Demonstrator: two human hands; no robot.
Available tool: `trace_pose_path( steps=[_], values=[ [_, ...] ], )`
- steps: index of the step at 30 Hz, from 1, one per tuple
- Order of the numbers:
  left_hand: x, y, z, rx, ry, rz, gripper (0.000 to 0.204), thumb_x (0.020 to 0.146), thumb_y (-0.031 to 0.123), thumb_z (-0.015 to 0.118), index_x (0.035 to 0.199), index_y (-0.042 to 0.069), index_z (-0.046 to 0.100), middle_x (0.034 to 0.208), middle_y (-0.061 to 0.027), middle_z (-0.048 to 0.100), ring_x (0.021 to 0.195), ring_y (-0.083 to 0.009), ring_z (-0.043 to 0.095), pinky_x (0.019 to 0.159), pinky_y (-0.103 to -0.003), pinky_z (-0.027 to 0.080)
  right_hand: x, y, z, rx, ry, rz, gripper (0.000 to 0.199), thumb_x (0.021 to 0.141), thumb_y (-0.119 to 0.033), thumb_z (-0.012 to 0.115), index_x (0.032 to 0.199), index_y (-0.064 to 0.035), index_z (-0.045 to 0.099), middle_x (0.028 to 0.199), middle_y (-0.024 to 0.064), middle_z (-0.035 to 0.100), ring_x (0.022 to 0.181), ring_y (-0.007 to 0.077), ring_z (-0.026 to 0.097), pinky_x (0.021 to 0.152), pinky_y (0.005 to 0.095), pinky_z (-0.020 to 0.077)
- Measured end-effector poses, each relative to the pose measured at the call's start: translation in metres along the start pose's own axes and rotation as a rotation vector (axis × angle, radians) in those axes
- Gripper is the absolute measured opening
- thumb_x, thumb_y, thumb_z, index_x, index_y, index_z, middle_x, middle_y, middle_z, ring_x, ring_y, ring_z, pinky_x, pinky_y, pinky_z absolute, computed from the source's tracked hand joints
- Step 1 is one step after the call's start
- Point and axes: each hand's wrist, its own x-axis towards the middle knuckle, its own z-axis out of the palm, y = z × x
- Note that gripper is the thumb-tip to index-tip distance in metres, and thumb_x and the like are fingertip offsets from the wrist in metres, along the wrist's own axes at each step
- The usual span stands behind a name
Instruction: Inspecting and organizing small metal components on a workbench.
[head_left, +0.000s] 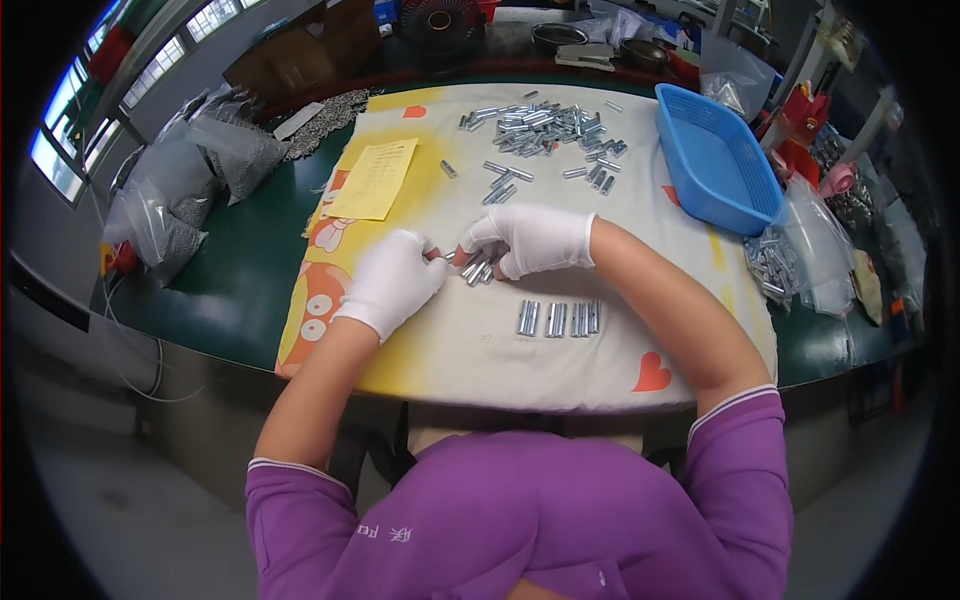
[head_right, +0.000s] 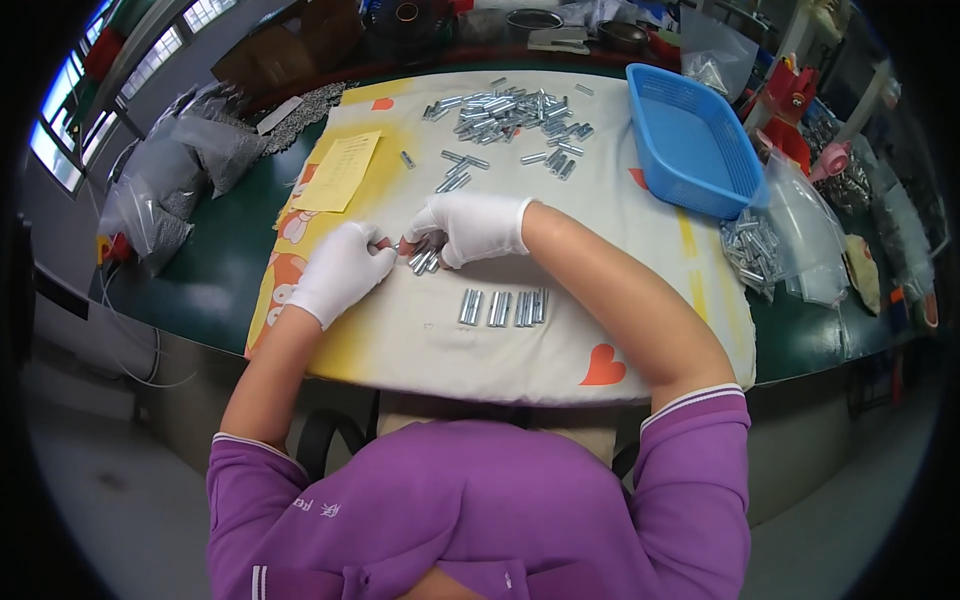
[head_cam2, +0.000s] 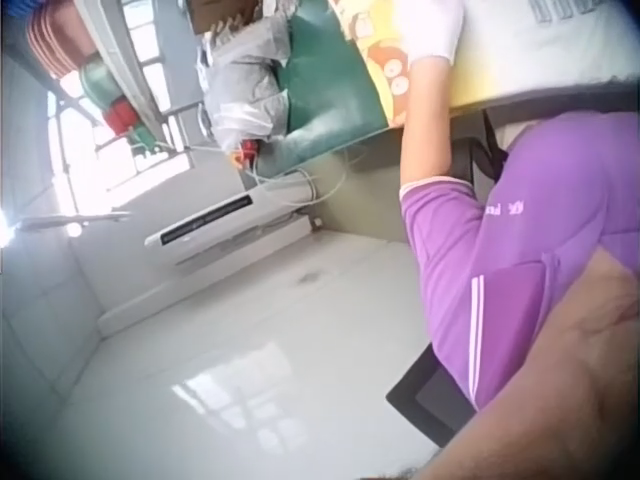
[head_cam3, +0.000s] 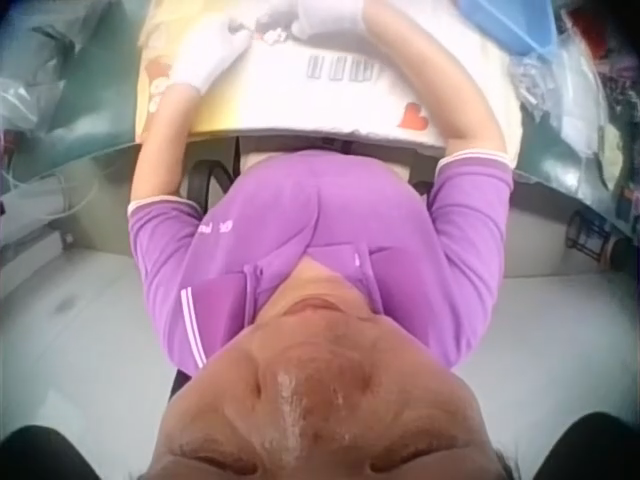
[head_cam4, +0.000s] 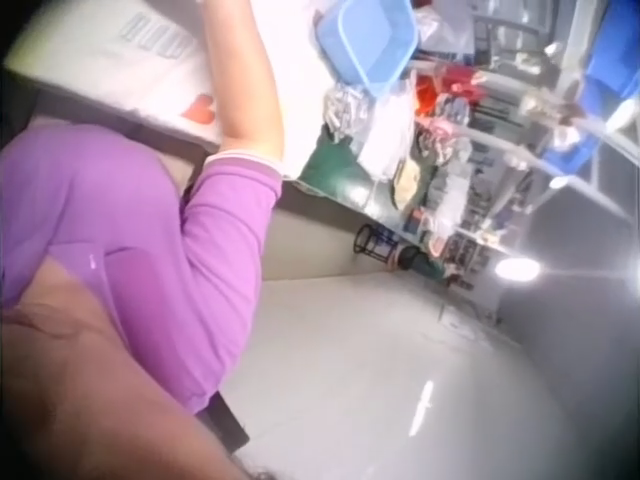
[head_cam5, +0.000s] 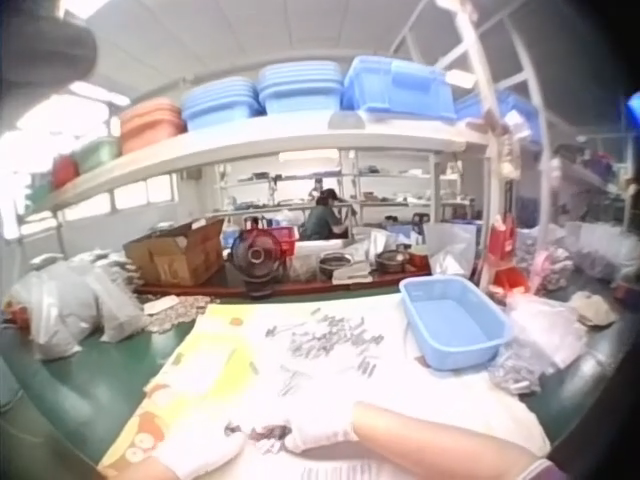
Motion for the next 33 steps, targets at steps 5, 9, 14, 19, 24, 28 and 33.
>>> trace_pose_path(
  steps=[5, 9, 14, 19, 24, 28, 33],
  values=[
    [-0.019, 0.003, -0.006, -0.096, -0.070, 0.012, 0.027, 0.082, 0.020, 0.065, 0.096, -0.003, 0.069, 0.089, -0.0237, 0.067, 0.086, -0.0358, 0.066, 0.079, -0.039, 0.051, -0.006, -0.021, 0.009, 0.417, 0.188, 0.039, 0.047, 0.099, -0.020, 0.051, 0.141, -0.0026, 0.043, 0.136, 0.0136, 0.049, 0.120, 0.0217, 0.055, 0.107, 0.0317, 0.0408],
    [-0.017, 0.003, -0.001, -0.047, -0.018, -0.026, 0.028, 0.083, 0.019, 0.064, 0.099, -0.004, 0.067, 0.092, -0.0247, 0.067, 0.088, -0.0361, 0.066, 0.079, -0.039, 0.051, 0.008, 0.001, 0.041, 0.865, 0.243, -0.116, 0.070, 0.102, -0.054, 0.036, 0.143, 0.0021, 0.038, 0.148, 0.0161, 0.039, 0.139, 0.0236, 0.035, 0.119, 0.0347, 0.0233],
    [-0.018, 0.000, 0.001, -0.039, -0.017, 0.020, 0.025, 0.083, 0.016, 0.062, 0.097, -0.004, 0.066, 0.090, -0.0242, 0.067, 0.085, -0.0358, 0.066, 0.078, -0.039, 0.050, 0.012, 0.002, 0.044, 1.031, 0.185, -0.129, 0.072, 0.101, -0.054, 0.035, 0.146, 0.0021, 0.034, 0.148, 0.0173, 0.039, 0.140, 0.0258, 0.033, 0.118, 0.0357, 0.0250],
    [-0.046, 0.020, -0.010, -0.163, -0.247, 0.046, 0.024, 0.084, 0.018, 0.063, 0.099, 0.000, 0.067, 0.083, -0.0181, 0.067, 0.081, -0.0326, 0.067, 0.076, -0.039, 0.052, -0.010, -0.007, 0.036, 1.153, -0.143, -0.061, 0.085, 0.096, -0.064, 0.038, 0.146, 0.0039, 0.033, 0.148, 0.0205, 0.039, 0.138, 0.0278, 0.038, 0.117, 0.0371, 0.0270],
    [-0.056, 0.029, -0.007, -0.156, -0.344, 0.109, 0.028, 0.085, 0.022, 0.065, 0.101, 0.000, 0.068, 0.085, -0.0177, 0.068, 0.082, -0.0323, 0.067, 0.077, -0.039, 0.052, -0.045, -0.005, 0.004, 0.764, -0.013, 0.097, 0.057, 0.099, -0.043, 0.049, 0.135, 0.0011, 0.051, 0.134, 0.0146, 0.054, 0.124, 0.0222, 0.053, 0.106, 0.0331, 0.0404],
    [-0.019, 0.017, 0.000, -0.133, -0.083, 0.203, 0.037, 0.084, 0.019, 0.067, 0.109, -0.008, 0.063, 0.097, -0.0201, 0.066, 0.084, -0.0277, 0.065, 0.082, -0.034, 0.051, -0.027, 0.025, -0.036, -0.110, 0.433, 0.258, 0.059, 0.079, -0.033, 0.075, 0.124, 0.0017, 0.061, 0.125, 0.0210, 0.061, 0.109, 0.0330, 0.062, 0.094, 0.0341, 0.0489],
    [0.069, 0.000, 0.018, 0.069, 0.197, 0.330, 0.041, 0.081, 0.011, 0.062, 0.120, -0.003, 0.060, 0.129, -0.0229, 0.056, 0.116, -0.0349, 0.056, 0.100, -0.038, 0.045, 0.026, 0.033, -0.041, -0.591, 0.421, 0.422, 0.070, 0.065, -0.044, 0.080, 0.116, 0.0013, 0.066, 0.109, 0.0224, 0.067, 0.104, 0.0365, 0.064, 0.090, 0.0392, 0.0506]
  ],
)
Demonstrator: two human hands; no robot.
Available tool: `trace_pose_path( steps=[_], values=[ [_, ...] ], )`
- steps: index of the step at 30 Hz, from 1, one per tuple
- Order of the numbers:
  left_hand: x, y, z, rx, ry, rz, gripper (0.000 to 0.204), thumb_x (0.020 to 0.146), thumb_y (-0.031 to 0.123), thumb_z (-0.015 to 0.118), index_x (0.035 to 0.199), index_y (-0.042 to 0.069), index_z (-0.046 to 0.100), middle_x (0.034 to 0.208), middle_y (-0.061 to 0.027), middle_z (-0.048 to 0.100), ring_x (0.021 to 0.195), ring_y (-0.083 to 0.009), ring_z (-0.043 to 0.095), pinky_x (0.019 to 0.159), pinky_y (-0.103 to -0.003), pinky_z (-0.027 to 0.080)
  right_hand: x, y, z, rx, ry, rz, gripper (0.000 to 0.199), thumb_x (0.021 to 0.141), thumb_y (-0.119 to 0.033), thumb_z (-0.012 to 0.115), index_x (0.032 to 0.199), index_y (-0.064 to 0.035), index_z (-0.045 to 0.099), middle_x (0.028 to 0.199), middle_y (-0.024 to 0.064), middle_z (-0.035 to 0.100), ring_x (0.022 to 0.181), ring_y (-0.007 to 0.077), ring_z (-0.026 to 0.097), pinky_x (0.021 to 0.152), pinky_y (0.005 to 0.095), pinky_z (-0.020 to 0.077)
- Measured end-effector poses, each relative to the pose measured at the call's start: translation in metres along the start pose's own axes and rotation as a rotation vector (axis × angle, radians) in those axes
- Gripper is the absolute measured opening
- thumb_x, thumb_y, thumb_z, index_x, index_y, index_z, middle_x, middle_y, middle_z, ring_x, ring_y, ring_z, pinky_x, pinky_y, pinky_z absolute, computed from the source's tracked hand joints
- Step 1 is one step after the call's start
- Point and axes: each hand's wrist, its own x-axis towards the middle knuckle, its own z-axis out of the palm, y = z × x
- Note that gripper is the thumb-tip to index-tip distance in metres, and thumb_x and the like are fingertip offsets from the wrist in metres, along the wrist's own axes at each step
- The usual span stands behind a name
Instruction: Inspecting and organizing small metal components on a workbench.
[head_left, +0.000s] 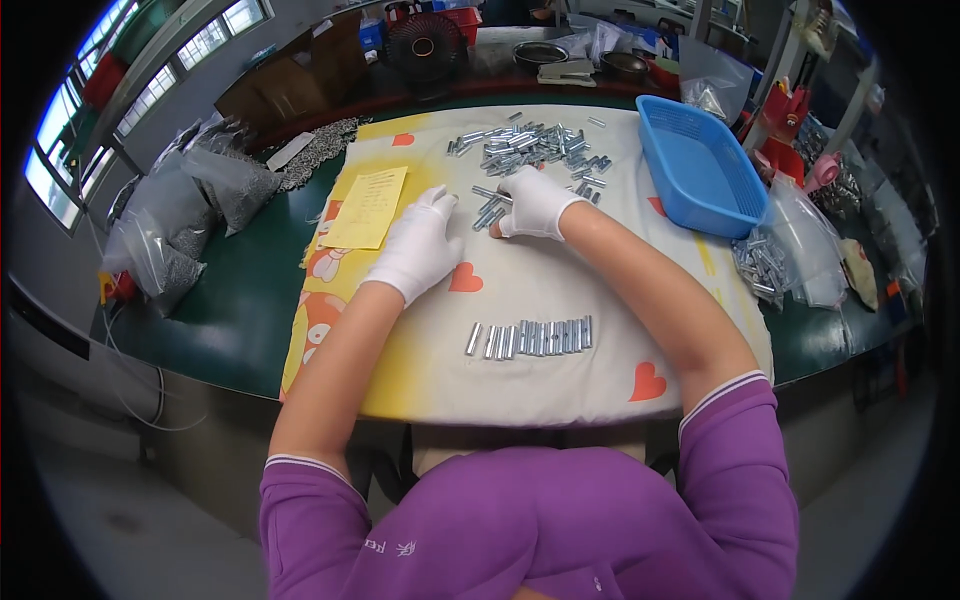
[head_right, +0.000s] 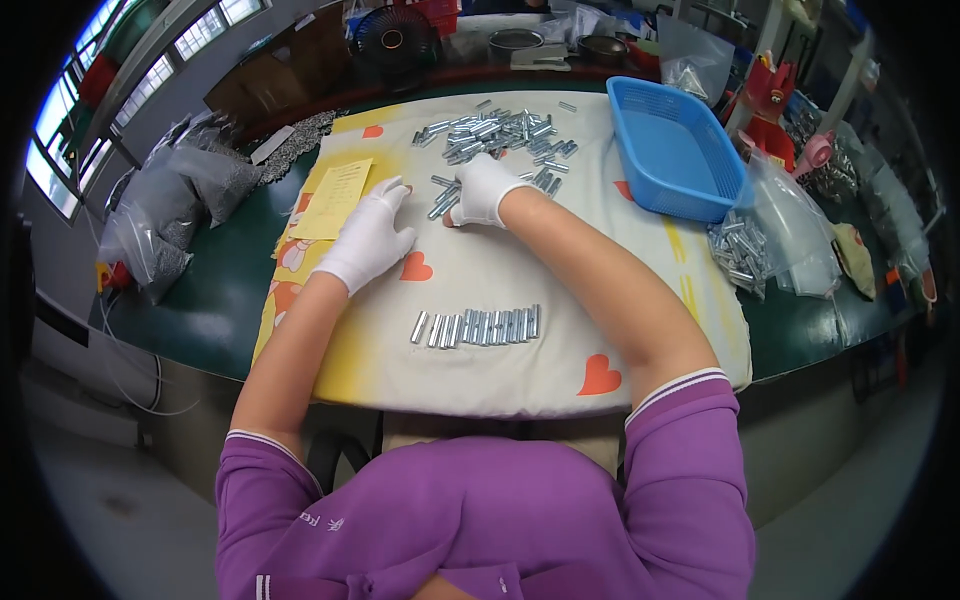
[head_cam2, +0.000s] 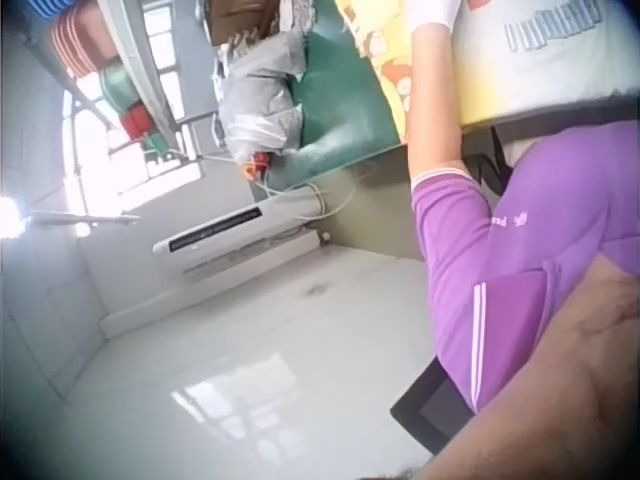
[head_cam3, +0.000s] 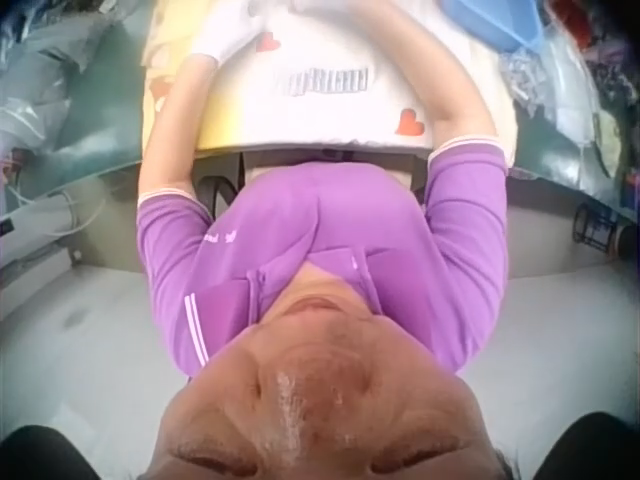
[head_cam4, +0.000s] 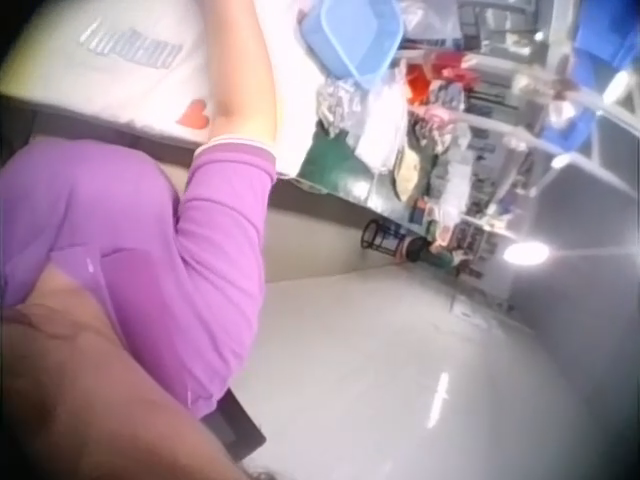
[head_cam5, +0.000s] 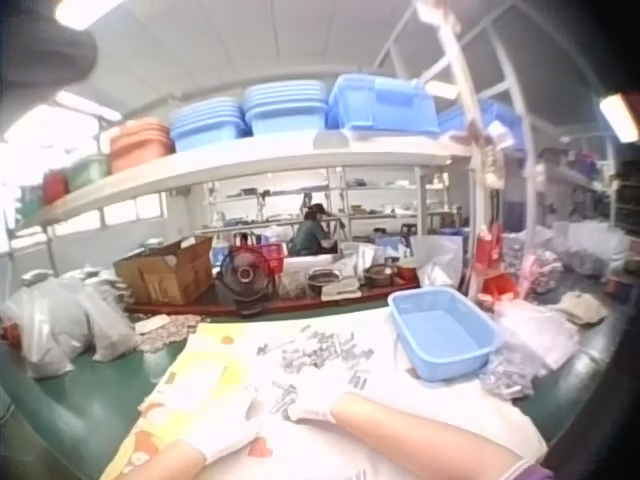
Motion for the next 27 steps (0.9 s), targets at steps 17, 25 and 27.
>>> trace_pose_path(
  steps=[17, 25, 27],
  values=[
    [0.037, -0.031, -0.002, -0.109, -0.215, 0.099, 0.029, 0.075, -0.008, 0.050, 0.093, 0.003, 0.068, 0.101, -0.0147, 0.065, 0.101, -0.0309, 0.060, 0.090, -0.033, 0.047, -0.003, -0.007, -0.006, 0.276, -0.154, -0.247, 0.050, 0.068, 0.002, 0.063, 0.118, -0.0069, 0.066, 0.107, 0.0154, 0.067, 0.100, 0.0291, 0.065, 0.089, 0.0326, 0.0503],
    [-0.006, -0.020, -0.006, -0.464, -0.285, 0.006, 0.026, 0.080, -0.006, 0.053, 0.102, 0.001, 0.064, 0.107, -0.0117, 0.064, 0.104, -0.0240, 0.061, 0.093, -0.031, 0.048, -0.017, -0.007, -0.013, 0.166, -0.160, -0.257, 0.039, 0.069, -0.008, 0.067, 0.108, -0.0065, 0.069, 0.101, 0.0151, 0.070, 0.094, 0.0298, 0.067, 0.084, 0.0348, 0.0531],
    [-0.015, -0.024, 0.005, -0.384, 0.111, 0.217, 0.027, 0.078, -0.006, 0.055, 0.104, -0.002, 0.062, 0.109, -0.0144, 0.063, 0.104, -0.0270, 0.062, 0.094, -0.032, 0.048, -0.020, -0.005, -0.015, 0.228, -0.185, -0.227, 0.035, 0.070, -0.008, 0.067, 0.105, -0.0051, 0.069, 0.099, 0.0144, 0.070, 0.094, 0.0280, 0.067, 0.084, 0.0334, 0.0531]
  ],
)
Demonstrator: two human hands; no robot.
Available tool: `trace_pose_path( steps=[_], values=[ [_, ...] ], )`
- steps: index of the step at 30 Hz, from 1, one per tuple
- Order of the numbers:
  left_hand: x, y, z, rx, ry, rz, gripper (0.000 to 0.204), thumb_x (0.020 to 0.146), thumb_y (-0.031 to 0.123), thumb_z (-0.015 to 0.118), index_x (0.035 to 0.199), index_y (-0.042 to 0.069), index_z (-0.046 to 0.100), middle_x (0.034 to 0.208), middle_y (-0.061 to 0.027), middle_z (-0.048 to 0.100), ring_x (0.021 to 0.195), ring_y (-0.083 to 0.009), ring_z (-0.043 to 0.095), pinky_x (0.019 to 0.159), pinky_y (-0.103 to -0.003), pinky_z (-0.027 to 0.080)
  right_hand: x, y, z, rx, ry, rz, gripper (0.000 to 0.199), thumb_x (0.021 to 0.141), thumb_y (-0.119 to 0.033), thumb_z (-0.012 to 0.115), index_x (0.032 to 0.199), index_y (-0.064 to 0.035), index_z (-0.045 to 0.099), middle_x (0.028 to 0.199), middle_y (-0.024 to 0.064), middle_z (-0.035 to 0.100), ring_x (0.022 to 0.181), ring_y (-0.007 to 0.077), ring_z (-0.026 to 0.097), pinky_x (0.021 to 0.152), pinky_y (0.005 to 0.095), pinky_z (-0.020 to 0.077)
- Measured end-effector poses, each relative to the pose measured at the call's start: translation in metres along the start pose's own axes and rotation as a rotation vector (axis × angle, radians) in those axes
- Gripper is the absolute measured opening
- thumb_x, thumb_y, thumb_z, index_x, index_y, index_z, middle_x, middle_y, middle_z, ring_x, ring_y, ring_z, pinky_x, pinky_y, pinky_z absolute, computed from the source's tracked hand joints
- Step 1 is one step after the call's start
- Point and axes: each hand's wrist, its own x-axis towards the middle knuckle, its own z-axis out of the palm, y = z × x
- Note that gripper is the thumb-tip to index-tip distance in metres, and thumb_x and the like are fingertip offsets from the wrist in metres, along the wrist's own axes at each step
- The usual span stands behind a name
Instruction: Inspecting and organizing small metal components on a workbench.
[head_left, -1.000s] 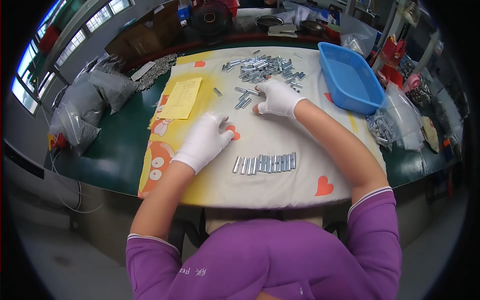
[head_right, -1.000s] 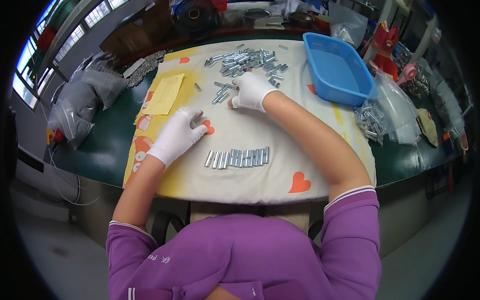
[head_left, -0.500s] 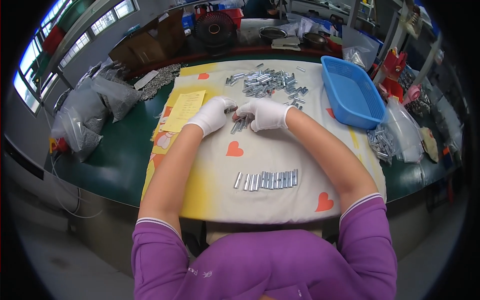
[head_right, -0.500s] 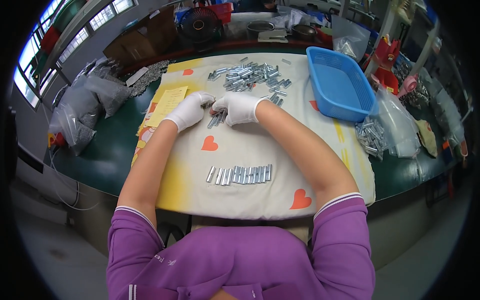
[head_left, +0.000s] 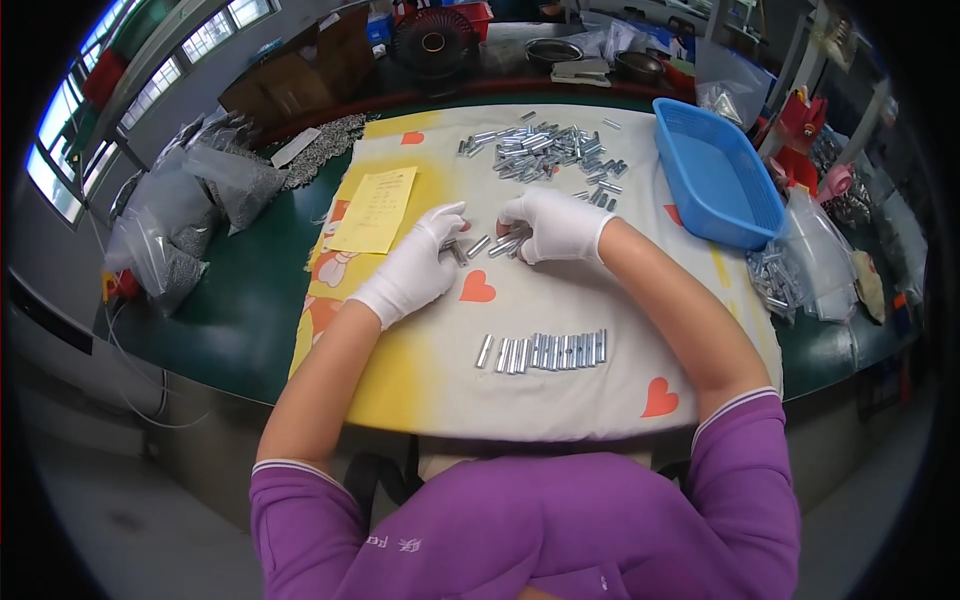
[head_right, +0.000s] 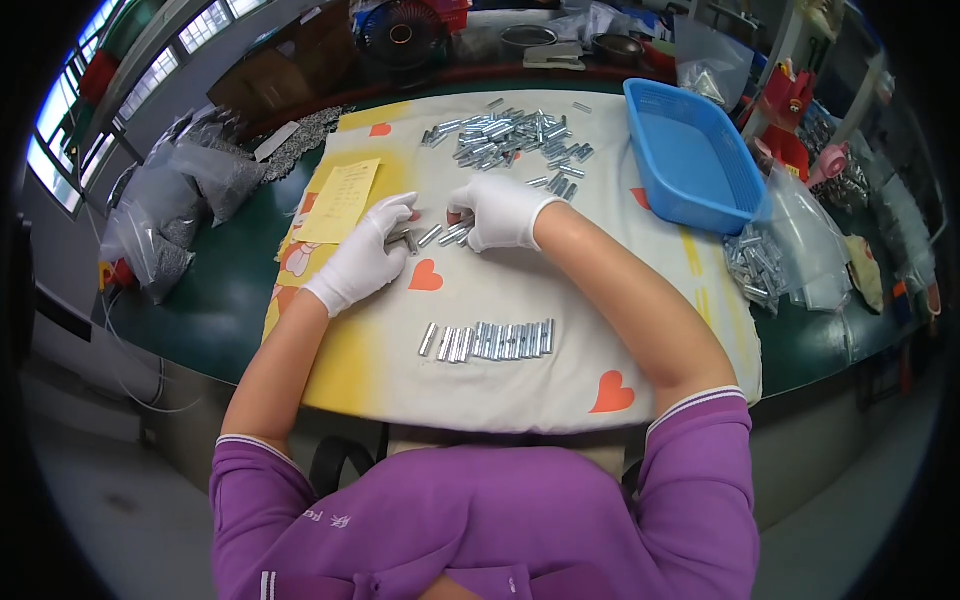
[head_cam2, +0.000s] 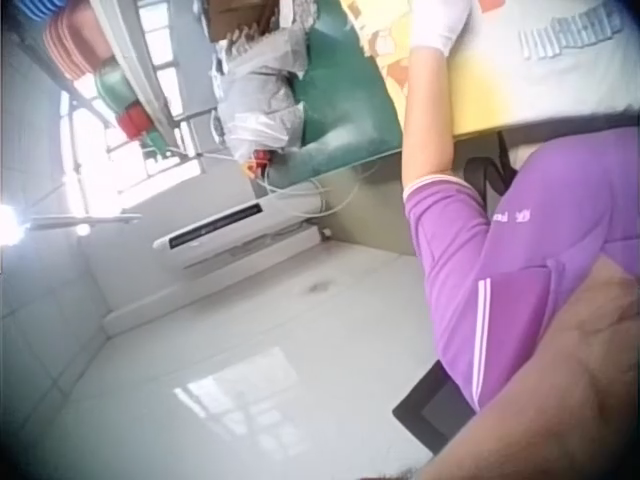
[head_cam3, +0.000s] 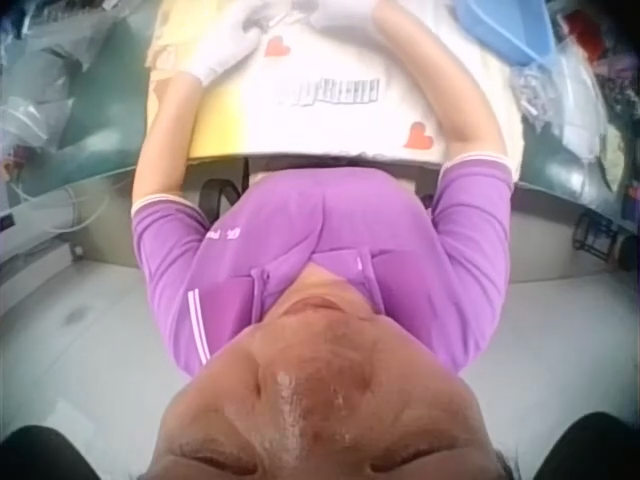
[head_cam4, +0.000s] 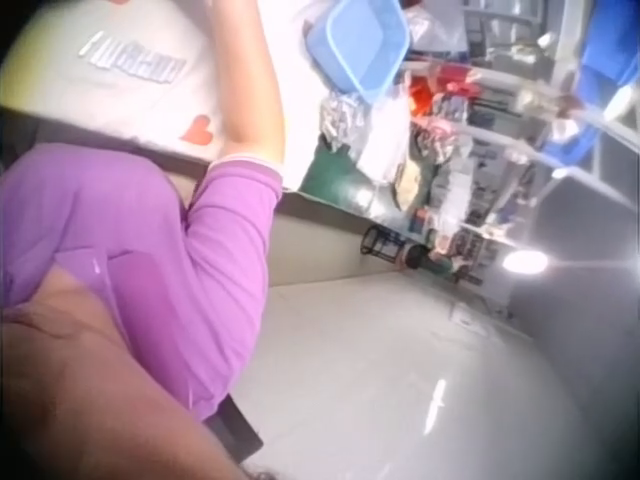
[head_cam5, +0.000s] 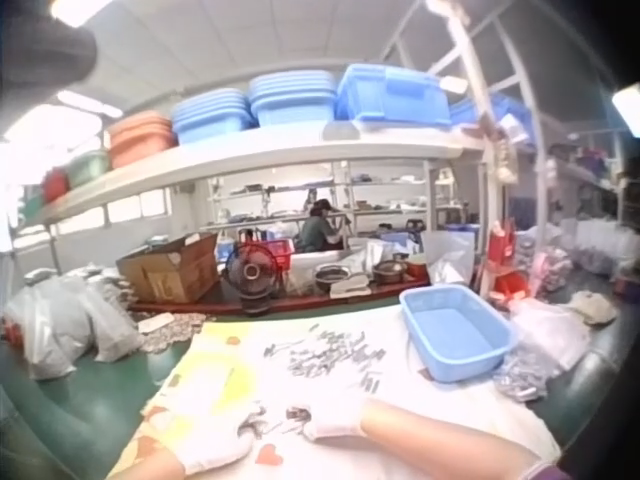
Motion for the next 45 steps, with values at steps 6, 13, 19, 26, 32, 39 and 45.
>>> trace_pose_path(
  steps=[6, 13, 19, 26, 32, 39, 45],
  values=[
    [0.004, 0.011, -0.016, 0.245, -0.207, -0.308, 0.028, 0.079, 0.000, 0.062, 0.107, -0.005, 0.062, 0.108, -0.0211, 0.063, 0.099, -0.0327, 0.062, 0.089, -0.035, 0.049, -0.002, 0.007, 0.012, 0.287, -0.026, -0.075, 0.038, 0.069, -0.002, 0.067, 0.108, -0.0028, 0.067, 0.101, 0.0140, 0.070, 0.093, 0.0271, 0.067, 0.084, 0.0341, 0.0530],
    [0.019, 0.034, -0.020, 0.104, -0.337, -0.461, 0.038, 0.079, 0.009, 0.068, 0.112, -0.008, 0.062, 0.091, -0.0172, 0.064, 0.085, -0.0233, 0.062, 0.082, -0.032, 0.050, 0.009, -0.018, 0.024, -0.109, 0.103, -0.062, 0.051, 0.069, 0.001, 0.066, 0.120, 0.0026, 0.060, 0.101, 0.0195, 0.067, 0.092, 0.0318, 0.066, 0.084, 0.0327, 0.0516],
    [0.014, 0.032, -0.032, -0.009, -0.437, -0.510, 0.042, 0.074, 0.011, 0.075, 0.109, -0.006, 0.062, 0.085, -0.0077, 0.062, 0.078, -0.0142, 0.058, 0.077, -0.028, 0.049, 0.008, -0.040, 0.029, 0.015, 0.007, -0.023, 0.050, 0.070, -0.002, 0.067, 0.119, 0.0017, 0.062, 0.103, 0.0213, 0.067, 0.094, 0.0351, 0.065, 0.084, 0.0332, 0.0516],
    [-0.034, 0.058, -0.051, 0.005, -0.481, -0.515, 0.037, 0.071, 0.013, 0.076, 0.099, -0.007, 0.064, 0.076, -0.0160, 0.062, 0.069, -0.0233, 0.060, 0.069, -0.033, 0.050, -0.021, -0.082, 0.042, 0.107, -0.126, -0.139, 0.053, 0.069, 0.013, 0.057, 0.121, 0.0015, 0.060, 0.115, 0.0187, 0.065, 0.108, 0.0281, 0.063, 0.094, 0.0309, 0.0478],
    [-0.062, 0.096, -0.060, 0.021, -0.440, -0.669, 0.052, 0.068, 0.014, 0.079, 0.112, -0.005, 0.061, 0.095, -0.0172, 0.063, 0.081, -0.0245, 0.061, 0.075, -0.033, 0.050, -0.036, -0.077, 0.045, 0.425, -0.159, -0.103, 0.048, 0.075, 0.006, 0.058, 0.122, 0.0001, 0.058, 0.110, 0.0186, 0.064, 0.109, 0.0295, 0.062, 0.095, 0.0335, 0.0473],
    [-0.076, 0.083, -0.044, 0.054, -0.319, -0.303, 0.056, 0.067, 0.017, 0.082, 0.115, -0.002, 0.061, 0.117, -0.0188, 0.059, 0.106, -0.0306, 0.059, 0.091, -0.035, 0.048, -0.053, -0.078, 0.050, 0.252, -0.061, -0.356, 0.019, 0.079, 0.001, 0.067, 0.097, -0.0040, 0.071, 0.101, 0.0122, 0.063, 0.090, 0.0281, 0.062, 0.082, 0.0343, 0.0509],
    [-0.074, 0.088, -0.042, 0.046, -0.335, -0.322, 0.049, 0.067, 0.017, 0.082, 0.109, 0.000, 0.064, 0.112, -0.0176, 0.061, 0.102, -0.0314, 0.060, 0.090, -0.036, 0.049, -0.055, -0.063, 0.067, 0.256, 0.013, -0.350, 0.020, 0.078, 0.001, 0.067, 0.096, -0.0055, 0.073, 0.100, 0.0125, 0.066, 0.090, 0.0279, 0.063, 0.080, 0.0338, 0.0513]
  ],
)
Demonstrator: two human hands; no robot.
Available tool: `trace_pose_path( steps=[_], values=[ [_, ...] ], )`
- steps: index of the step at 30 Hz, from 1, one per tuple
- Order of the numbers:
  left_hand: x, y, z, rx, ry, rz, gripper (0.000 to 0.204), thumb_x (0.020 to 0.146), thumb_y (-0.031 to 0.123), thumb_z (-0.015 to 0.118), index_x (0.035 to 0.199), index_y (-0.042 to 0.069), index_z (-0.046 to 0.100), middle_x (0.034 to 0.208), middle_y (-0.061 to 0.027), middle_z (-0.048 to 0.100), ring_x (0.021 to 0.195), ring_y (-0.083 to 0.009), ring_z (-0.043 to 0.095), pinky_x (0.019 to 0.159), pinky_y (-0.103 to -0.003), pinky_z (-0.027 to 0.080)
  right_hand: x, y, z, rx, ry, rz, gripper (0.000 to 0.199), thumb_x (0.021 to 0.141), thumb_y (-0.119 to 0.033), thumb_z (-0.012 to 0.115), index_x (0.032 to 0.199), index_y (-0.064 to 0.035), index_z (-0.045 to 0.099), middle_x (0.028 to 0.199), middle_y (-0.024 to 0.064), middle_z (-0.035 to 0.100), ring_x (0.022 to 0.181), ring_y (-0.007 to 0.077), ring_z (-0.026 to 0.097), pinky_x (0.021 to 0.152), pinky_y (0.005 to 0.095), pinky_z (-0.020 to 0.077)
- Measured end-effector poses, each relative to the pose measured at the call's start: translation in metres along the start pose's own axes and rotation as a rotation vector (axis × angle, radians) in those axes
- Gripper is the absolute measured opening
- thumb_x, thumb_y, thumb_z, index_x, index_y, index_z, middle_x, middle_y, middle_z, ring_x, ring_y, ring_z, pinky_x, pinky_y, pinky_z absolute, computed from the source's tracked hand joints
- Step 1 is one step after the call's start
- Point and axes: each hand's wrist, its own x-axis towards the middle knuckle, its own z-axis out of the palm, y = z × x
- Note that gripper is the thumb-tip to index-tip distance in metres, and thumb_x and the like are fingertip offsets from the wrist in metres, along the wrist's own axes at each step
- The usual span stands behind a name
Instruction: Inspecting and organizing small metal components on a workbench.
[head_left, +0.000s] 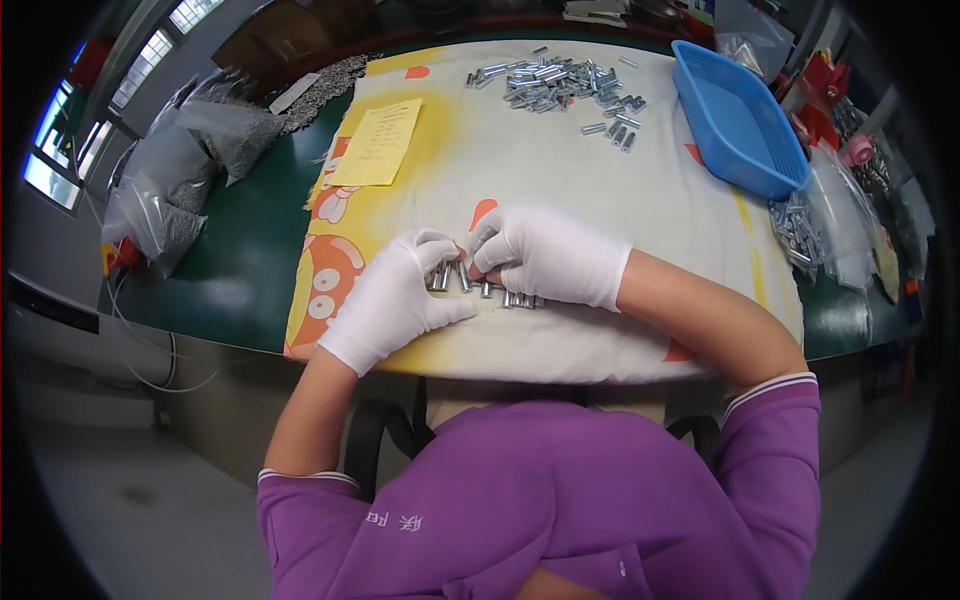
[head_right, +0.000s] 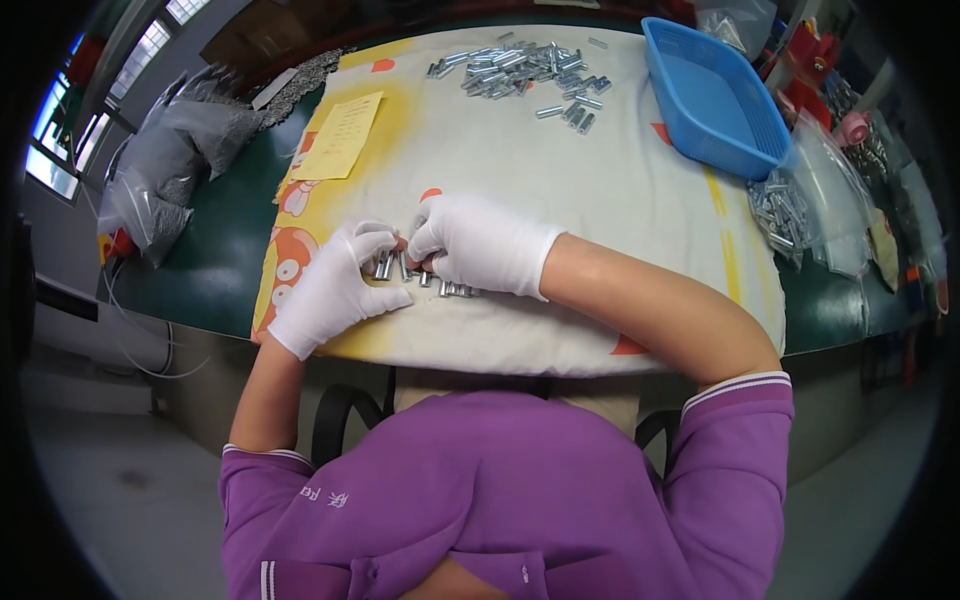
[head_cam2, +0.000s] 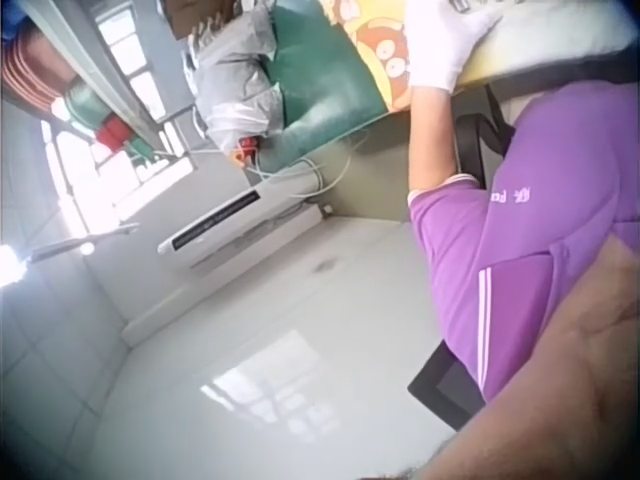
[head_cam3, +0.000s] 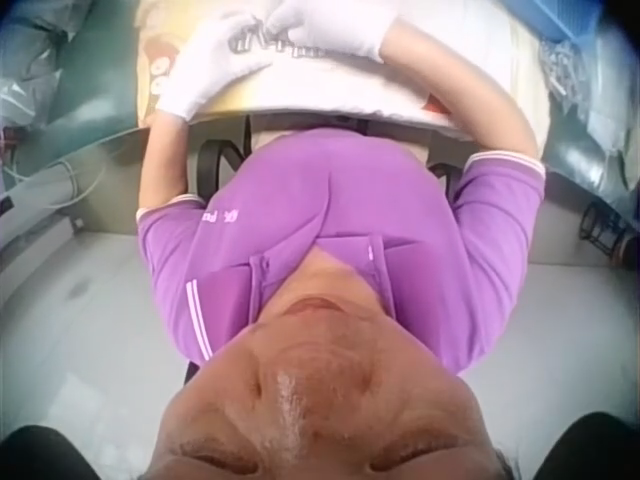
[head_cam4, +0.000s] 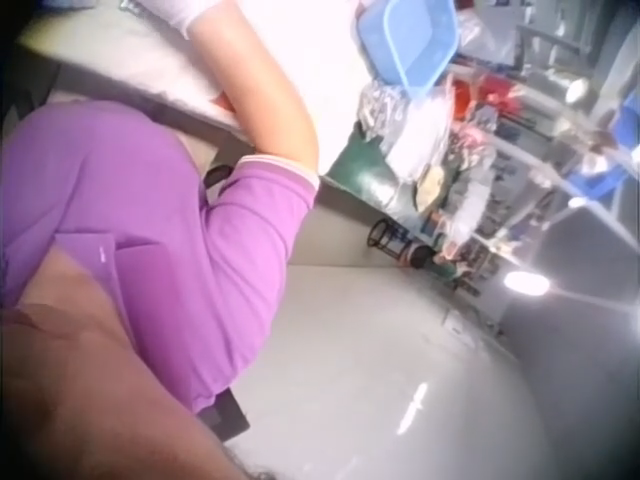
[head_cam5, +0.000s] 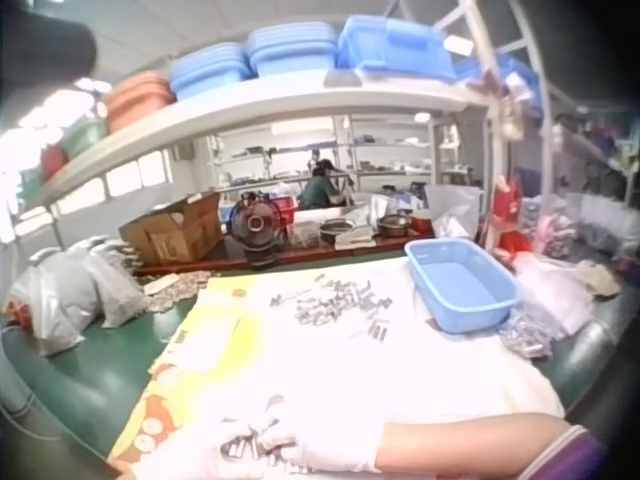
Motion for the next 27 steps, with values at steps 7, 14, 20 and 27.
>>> trace_pose_path(
  steps=[7, 14, 20, 27],
  values=[
    [-0.010, -0.005, 0.008, -0.056, 0.096, 0.001, 0.052, 0.069, 0.014, 0.081, 0.113, -0.003, 0.059, 0.102, -0.0152, 0.059, 0.093, -0.0279, 0.059, 0.086, -0.034, 0.049, 0.009, -0.003, -0.006, 0.472, 0.103, 0.270, 0.033, 0.096, -0.015, 0.051, 0.125, -0.0005, 0.060, 0.122, 0.0120, 0.063, 0.113, 0.0188, 0.058, 0.100, 0.0311, 0.0436],
    [-0.007, -0.013, 0.019, -0.004, 0.123, 0.025, 0.049, 0.067, 0.005, 0.081, 0.111, 0.001, 0.059, 0.088, -0.0056, 0.051, 0.078, -0.0152, 0.051, 0.071, -0.027, 0.046, 0.009, 0.018, 0.000, 1.207, -0.158, 0.154, 0.076, 0.100, -0.056, 0.040, 0.149, 0.0015, 0.029, 0.148, 0.0199, 0.039, 0.136, 0.0254, 0.040, 0.116, 0.0356, 0.0294],
    [-0.008, -0.002, 0.017, 0.008, 0.090, 0.058, 0.052, 0.067, 0.011, 0.081, 0.114, 0.002, 0.060, 0.103, -0.0130, 0.059, 0.090, -0.0265, 0.060, 0.080, -0.034, 0.050, 0.004, 0.029, -0.018, 1.184, -0.191, 0.216, 0.099, 0.091, -0.074, 0.033, 0.151, 0.0037, 0.020, 0.154, 0.0253, 0.024, 0.142, 0.0294, 0.031, 0.119, 0.0350, 0.0246],
    [-0.007, -0.007, 0.027, -0.006, 0.105, 0.065, 0.052, 0.062, 0.008, 0.084, 0.108, 0.001, 0.062, 0.098, -0.0121, 0.061, 0.083, -0.0257, 0.060, 0.072, -0.033, 0.051, -0.010, 0.027, -0.021, 1.226, -0.149, 0.213, 0.091, 0.094, -0.067, 0.039, 0.149, 0.0043, 0.026, 0.151, 0.0196, 0.035, 0.138, 0.0266, 0.038, 0.115, 0.0345, 0.0314]
  ],
)
